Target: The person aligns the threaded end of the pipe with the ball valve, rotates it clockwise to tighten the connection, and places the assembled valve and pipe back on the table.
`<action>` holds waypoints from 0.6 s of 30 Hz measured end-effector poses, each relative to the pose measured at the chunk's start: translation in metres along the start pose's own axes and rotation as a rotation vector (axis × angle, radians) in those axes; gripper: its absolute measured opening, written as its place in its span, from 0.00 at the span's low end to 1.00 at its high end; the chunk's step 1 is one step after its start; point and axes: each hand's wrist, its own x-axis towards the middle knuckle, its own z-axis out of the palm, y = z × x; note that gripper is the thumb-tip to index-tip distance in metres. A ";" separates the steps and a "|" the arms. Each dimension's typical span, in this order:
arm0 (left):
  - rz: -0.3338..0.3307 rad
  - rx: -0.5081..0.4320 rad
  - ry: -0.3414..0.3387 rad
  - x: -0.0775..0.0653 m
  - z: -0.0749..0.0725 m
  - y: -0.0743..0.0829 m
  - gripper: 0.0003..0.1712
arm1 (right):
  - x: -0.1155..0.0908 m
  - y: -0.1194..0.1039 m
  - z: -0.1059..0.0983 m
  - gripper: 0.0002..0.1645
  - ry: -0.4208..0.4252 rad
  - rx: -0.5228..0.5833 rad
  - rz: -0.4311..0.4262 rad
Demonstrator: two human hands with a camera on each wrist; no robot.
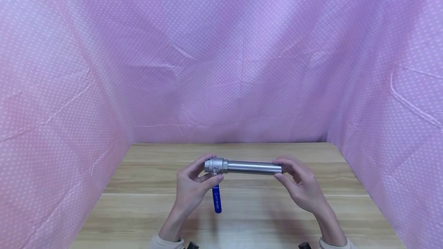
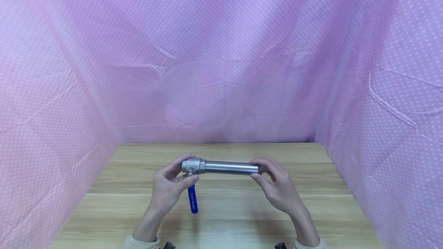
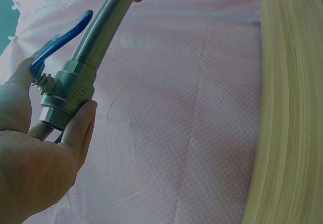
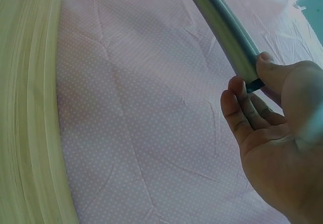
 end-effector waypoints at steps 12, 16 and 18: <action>-0.006 -0.009 0.007 0.000 0.000 0.000 0.36 | 0.002 0.000 0.001 0.36 0.002 0.072 -0.010; -0.006 -0.006 0.007 0.000 0.000 0.000 0.36 | 0.005 0.000 0.002 0.38 0.012 0.111 -0.062; -0.005 -0.002 0.006 0.000 0.000 0.000 0.36 | 0.006 0.001 0.003 0.38 0.017 0.117 -0.078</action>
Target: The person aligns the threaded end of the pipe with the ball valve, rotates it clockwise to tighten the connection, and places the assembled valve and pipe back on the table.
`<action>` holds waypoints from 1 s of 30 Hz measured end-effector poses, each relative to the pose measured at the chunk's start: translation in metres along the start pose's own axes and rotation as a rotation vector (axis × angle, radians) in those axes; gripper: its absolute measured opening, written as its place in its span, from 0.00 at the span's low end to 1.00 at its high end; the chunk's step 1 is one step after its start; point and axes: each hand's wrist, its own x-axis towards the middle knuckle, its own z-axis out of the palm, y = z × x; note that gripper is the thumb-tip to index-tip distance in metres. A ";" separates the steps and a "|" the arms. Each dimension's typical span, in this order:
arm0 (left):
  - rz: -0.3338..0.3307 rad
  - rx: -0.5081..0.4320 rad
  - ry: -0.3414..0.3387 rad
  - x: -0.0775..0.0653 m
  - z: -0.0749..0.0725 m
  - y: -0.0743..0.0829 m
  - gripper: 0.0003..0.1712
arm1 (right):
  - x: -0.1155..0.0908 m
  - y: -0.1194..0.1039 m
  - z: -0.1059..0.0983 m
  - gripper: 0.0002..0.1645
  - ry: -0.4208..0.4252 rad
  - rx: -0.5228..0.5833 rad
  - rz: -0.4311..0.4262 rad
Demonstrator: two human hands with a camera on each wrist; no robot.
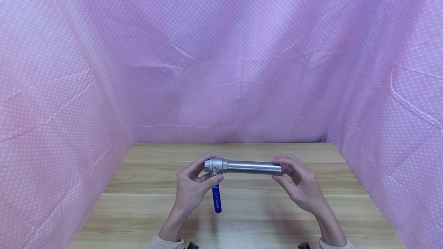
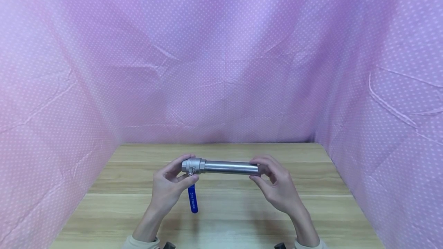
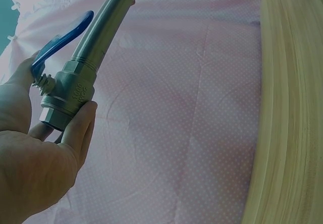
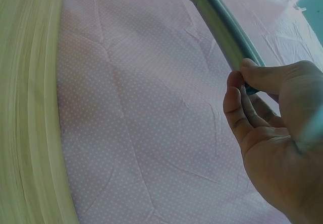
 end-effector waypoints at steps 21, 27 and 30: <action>-0.001 0.000 -0.005 0.000 0.000 -0.001 0.35 | -0.002 0.001 -0.001 0.39 0.001 -0.067 -0.016; -0.002 0.000 -0.005 0.000 0.000 -0.001 0.35 | -0.003 0.000 -0.002 0.37 0.001 -0.100 0.000; 0.000 0.003 -0.006 -0.001 0.000 -0.001 0.35 | -0.004 0.000 -0.002 0.36 0.000 -0.113 0.007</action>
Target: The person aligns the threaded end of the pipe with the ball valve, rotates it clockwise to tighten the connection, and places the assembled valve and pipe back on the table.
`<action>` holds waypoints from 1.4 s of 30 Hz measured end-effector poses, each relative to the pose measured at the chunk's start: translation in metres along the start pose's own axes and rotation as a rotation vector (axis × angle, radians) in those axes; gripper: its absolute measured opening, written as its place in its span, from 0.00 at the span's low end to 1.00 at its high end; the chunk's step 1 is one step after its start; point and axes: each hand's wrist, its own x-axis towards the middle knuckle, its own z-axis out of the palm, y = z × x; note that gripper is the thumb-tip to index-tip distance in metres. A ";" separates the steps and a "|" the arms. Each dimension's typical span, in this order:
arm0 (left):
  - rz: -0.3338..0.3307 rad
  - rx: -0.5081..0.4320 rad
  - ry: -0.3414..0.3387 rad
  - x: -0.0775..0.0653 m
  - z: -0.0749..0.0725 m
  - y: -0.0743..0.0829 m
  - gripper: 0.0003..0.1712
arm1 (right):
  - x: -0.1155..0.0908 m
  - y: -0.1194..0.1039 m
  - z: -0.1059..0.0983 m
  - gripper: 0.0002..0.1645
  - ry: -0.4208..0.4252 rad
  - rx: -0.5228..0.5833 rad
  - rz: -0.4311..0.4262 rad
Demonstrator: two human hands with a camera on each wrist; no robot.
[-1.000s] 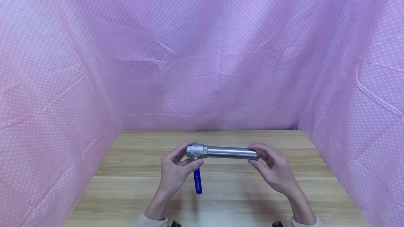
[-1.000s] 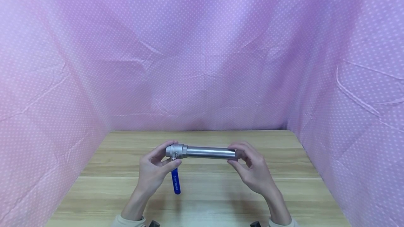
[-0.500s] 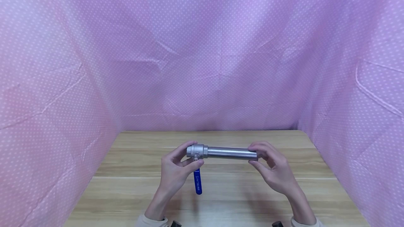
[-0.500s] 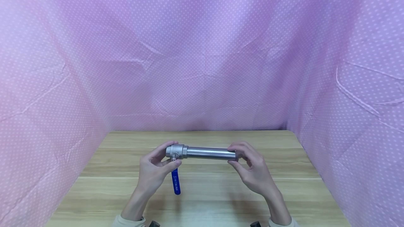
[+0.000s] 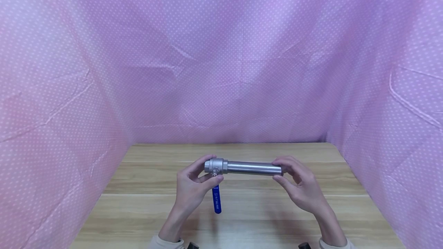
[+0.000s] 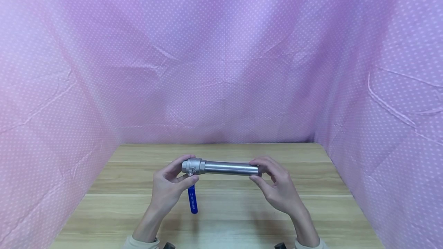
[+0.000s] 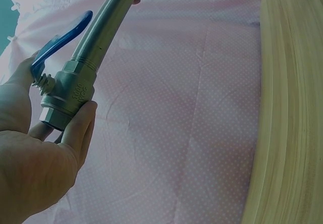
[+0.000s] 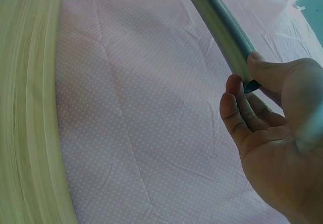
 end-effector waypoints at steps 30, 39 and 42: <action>0.012 -0.006 -0.004 0.000 0.001 0.000 0.36 | 0.002 0.001 0.000 0.38 -0.022 0.087 -0.025; 0.004 -0.004 -0.008 0.000 0.001 0.000 0.36 | 0.001 0.001 0.000 0.38 -0.026 0.039 -0.044; 0.008 -0.006 -0.009 -0.001 0.001 0.000 0.36 | 0.001 0.001 0.000 0.38 -0.024 0.018 -0.040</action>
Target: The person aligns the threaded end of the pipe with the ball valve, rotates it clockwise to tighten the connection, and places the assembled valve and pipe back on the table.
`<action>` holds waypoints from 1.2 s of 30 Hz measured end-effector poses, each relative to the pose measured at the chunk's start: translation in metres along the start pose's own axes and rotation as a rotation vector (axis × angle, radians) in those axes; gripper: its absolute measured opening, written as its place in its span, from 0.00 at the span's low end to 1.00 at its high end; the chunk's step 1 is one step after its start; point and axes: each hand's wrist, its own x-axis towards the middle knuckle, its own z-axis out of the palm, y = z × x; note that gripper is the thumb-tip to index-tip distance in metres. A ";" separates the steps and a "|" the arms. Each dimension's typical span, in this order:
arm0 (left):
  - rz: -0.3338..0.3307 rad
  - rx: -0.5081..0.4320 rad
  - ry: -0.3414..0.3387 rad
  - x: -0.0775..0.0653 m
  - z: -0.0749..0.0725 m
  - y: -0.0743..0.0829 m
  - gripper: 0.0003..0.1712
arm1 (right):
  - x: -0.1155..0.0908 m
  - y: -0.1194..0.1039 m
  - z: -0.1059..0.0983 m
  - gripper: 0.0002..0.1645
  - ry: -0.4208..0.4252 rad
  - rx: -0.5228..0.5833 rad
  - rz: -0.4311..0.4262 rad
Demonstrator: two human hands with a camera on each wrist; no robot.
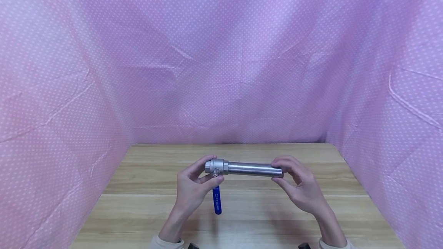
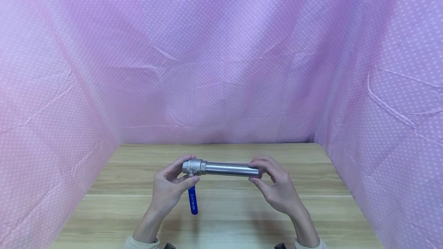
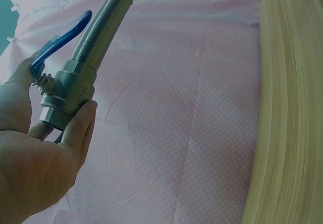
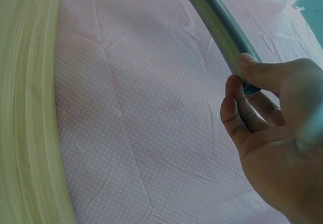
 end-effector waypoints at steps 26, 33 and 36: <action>0.008 0.015 -0.009 -0.001 -0.001 -0.001 0.35 | -0.004 -0.007 -0.002 0.29 -0.006 -0.131 0.190; 0.011 0.008 -0.002 -0.001 0.000 0.000 0.35 | -0.004 -0.007 -0.001 0.30 -0.006 -0.096 0.174; 0.008 0.006 -0.001 0.000 0.000 0.000 0.35 | -0.002 -0.004 -0.001 0.31 0.006 -0.028 0.114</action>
